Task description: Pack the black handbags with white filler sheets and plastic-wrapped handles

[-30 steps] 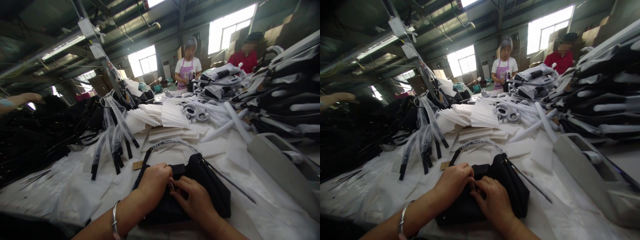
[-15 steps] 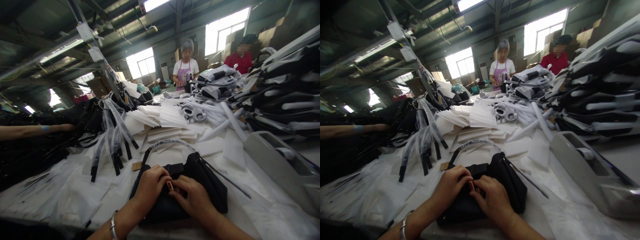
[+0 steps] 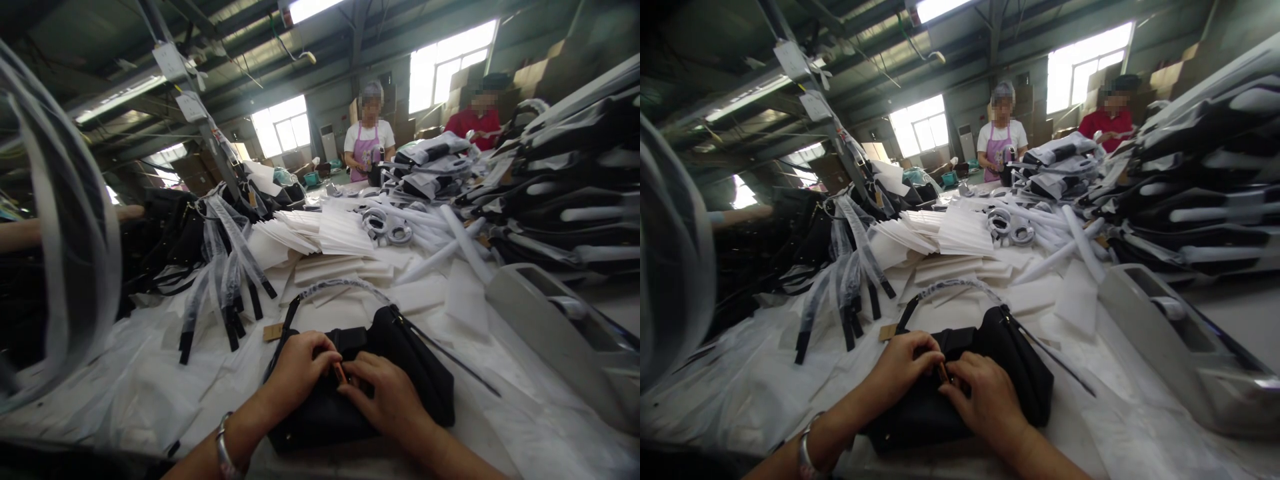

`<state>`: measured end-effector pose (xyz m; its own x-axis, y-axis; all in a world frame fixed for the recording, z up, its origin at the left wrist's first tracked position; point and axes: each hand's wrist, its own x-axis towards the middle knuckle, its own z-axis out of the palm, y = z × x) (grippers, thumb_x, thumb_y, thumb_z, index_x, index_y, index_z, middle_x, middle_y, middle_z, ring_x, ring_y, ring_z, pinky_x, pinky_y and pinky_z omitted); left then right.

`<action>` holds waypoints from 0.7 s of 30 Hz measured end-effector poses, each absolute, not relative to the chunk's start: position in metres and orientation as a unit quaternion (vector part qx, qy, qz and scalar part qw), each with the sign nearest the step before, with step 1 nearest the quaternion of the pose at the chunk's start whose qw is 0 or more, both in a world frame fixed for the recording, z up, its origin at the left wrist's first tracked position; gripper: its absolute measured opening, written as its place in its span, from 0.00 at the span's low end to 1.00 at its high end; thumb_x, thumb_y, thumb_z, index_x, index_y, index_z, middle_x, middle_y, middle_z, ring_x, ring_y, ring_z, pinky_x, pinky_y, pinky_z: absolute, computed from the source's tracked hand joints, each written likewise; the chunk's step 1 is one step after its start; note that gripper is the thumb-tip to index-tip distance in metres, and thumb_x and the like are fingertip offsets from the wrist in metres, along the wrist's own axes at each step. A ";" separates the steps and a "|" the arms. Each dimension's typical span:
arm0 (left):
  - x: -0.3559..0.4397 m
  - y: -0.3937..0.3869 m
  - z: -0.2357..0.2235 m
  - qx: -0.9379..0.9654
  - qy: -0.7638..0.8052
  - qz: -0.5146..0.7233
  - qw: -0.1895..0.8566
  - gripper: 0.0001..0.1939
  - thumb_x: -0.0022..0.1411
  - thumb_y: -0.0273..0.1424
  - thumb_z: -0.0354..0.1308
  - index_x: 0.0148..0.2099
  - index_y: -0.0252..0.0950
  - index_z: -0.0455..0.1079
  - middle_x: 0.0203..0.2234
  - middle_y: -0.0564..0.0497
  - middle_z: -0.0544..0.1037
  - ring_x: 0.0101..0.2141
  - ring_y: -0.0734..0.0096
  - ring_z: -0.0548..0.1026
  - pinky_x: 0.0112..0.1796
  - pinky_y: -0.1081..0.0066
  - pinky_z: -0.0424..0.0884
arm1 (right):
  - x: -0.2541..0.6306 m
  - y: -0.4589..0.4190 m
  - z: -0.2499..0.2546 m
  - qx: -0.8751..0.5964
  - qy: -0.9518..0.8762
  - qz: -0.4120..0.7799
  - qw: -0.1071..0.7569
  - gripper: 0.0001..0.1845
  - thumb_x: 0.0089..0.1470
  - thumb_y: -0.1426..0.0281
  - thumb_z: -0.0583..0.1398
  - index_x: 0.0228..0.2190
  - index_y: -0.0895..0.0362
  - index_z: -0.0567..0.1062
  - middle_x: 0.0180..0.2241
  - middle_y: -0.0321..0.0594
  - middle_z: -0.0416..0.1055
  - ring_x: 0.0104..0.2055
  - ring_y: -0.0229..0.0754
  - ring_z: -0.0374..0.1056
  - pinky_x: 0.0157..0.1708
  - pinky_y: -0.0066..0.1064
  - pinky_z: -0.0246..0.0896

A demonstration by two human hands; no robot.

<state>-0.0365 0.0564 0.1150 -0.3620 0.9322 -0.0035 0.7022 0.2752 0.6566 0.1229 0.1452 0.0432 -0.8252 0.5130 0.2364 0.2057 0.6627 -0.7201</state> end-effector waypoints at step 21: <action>-0.031 0.030 0.119 0.554 0.756 0.324 0.131 0.06 0.66 0.28 0.58 0.34 0.38 0.73 0.30 0.54 0.76 0.33 0.70 0.75 0.37 0.73 0.67 | 0.125 0.146 0.047 -0.200 -0.863 0.402 0.230 0.02 0.55 0.68 0.66 0.34 0.51 0.79 0.30 0.33 0.72 0.34 0.40 0.69 0.35 0.29 0.57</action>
<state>-0.0307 0.0300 0.1186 -0.3514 0.9224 0.1604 0.7525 0.1764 0.6345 0.1247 0.1459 0.0469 -0.8137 0.5308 0.2369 0.1608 0.5972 -0.7858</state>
